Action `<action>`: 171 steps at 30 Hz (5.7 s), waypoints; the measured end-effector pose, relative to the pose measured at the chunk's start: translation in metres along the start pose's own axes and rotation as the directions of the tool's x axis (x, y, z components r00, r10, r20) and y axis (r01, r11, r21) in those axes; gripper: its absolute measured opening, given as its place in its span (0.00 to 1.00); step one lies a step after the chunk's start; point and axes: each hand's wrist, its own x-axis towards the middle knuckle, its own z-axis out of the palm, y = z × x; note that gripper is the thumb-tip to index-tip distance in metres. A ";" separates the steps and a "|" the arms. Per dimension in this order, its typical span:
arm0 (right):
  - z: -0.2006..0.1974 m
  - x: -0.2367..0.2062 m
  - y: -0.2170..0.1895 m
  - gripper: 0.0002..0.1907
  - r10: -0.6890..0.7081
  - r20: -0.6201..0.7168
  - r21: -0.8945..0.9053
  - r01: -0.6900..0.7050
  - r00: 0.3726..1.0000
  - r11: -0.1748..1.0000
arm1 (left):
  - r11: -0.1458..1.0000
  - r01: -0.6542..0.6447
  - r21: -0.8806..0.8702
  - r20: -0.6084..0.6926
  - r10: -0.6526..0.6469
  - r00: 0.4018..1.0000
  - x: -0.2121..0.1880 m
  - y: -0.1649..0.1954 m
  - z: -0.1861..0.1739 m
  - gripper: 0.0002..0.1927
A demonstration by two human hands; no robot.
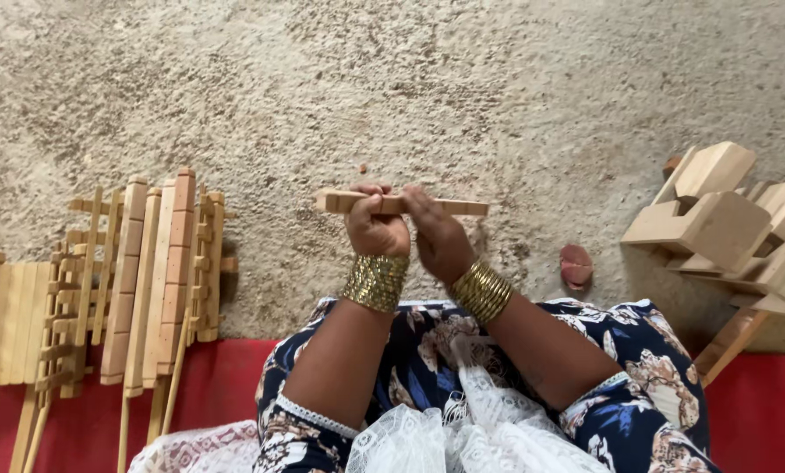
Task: The person sits on the floor and assembles a segmented wooden piece by hand. They repeatedly align and press the segments together, rotate the piece to inspect the joints, and continue joining additional segments until the piece is longer.
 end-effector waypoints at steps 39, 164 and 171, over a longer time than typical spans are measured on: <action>0.002 0.000 0.031 0.18 -0.306 -0.292 -0.073 0.298 0.906 0.952 | 0.989 -0.112 -0.098 0.137 0.125 0.983 0.006 0.044 0.023 0.06; -0.052 -0.007 0.100 0.23 0.357 -0.138 -0.160 -0.376 0.924 0.913 | 0.952 0.306 0.017 -0.057 -0.305 0.951 -0.059 0.018 0.006 0.33; 0.014 -0.028 0.018 0.18 -0.403 -0.147 -0.209 0.370 0.903 0.905 | 0.970 0.241 0.024 -0.047 -0.239 0.970 -0.050 0.009 -0.012 0.30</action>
